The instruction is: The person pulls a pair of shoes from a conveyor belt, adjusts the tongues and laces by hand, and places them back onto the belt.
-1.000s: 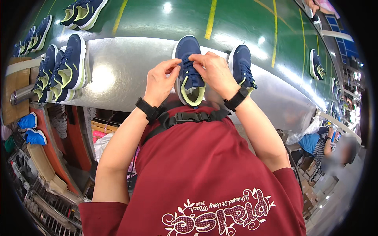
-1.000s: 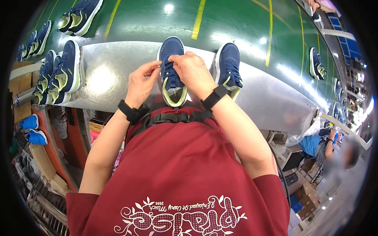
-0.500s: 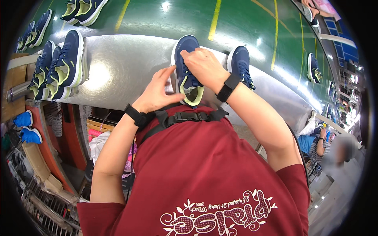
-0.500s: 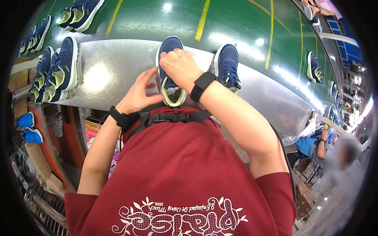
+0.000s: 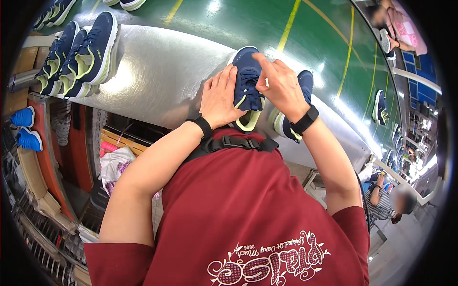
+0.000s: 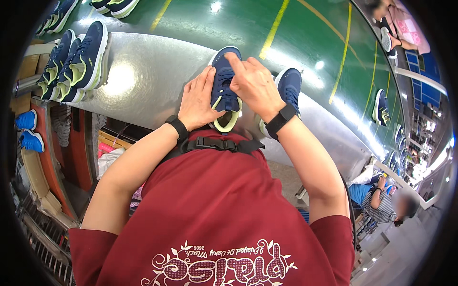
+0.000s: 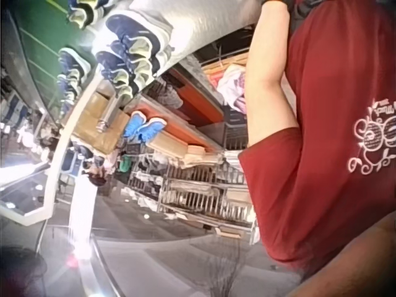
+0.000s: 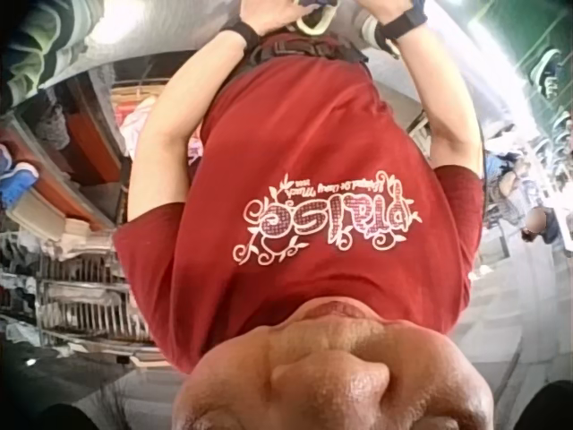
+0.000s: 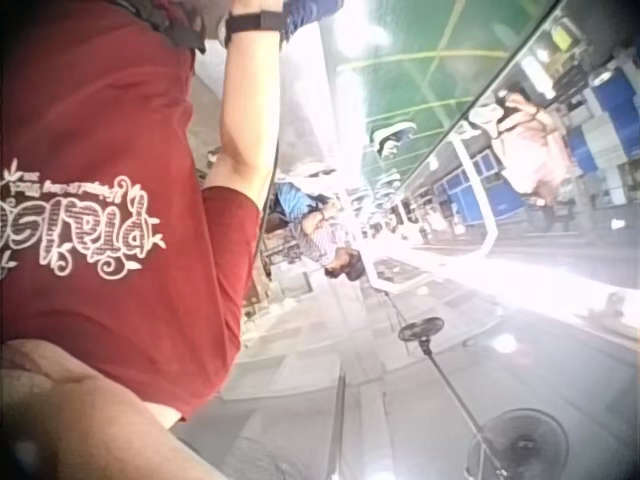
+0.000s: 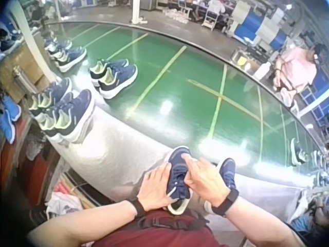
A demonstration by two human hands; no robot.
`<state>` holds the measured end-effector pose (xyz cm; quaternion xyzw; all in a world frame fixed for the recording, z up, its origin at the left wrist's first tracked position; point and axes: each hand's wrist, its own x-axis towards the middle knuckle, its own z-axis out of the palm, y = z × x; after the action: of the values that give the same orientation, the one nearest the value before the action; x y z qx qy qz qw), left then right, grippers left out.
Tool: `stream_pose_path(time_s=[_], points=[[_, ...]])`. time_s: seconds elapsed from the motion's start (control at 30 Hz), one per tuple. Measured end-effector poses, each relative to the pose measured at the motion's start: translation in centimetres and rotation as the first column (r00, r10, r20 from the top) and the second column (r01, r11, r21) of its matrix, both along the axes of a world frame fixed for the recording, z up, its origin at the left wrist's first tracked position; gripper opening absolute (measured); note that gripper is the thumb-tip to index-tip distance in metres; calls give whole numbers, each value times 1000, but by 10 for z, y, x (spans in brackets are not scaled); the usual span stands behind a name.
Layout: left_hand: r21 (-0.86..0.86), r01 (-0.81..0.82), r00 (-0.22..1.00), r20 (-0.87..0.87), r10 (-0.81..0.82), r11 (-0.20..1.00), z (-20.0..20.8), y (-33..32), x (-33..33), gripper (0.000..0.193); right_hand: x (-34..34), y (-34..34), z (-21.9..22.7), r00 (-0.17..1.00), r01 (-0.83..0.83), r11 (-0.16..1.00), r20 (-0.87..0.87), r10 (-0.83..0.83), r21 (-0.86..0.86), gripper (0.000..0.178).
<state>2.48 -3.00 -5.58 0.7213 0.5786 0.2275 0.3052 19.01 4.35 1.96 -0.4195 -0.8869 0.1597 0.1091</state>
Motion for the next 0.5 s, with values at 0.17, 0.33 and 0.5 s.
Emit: stream_pose_path(time_s=[0.17,0.33,0.5], points=[[4,6,1000,15,-6,1000,0,1,1,104,1,-8,11,968,216,969,-106,-228,-117,56],[-3,-12,1000,9,12,1000,0,-1,-1,104,13,-16,27,901,433,895,27,-433,-106,34],[-16,-9,999,53,10,1000,5,-1,-1,100,17,-53,1,931,340,909,-51,-362,-242,46]])
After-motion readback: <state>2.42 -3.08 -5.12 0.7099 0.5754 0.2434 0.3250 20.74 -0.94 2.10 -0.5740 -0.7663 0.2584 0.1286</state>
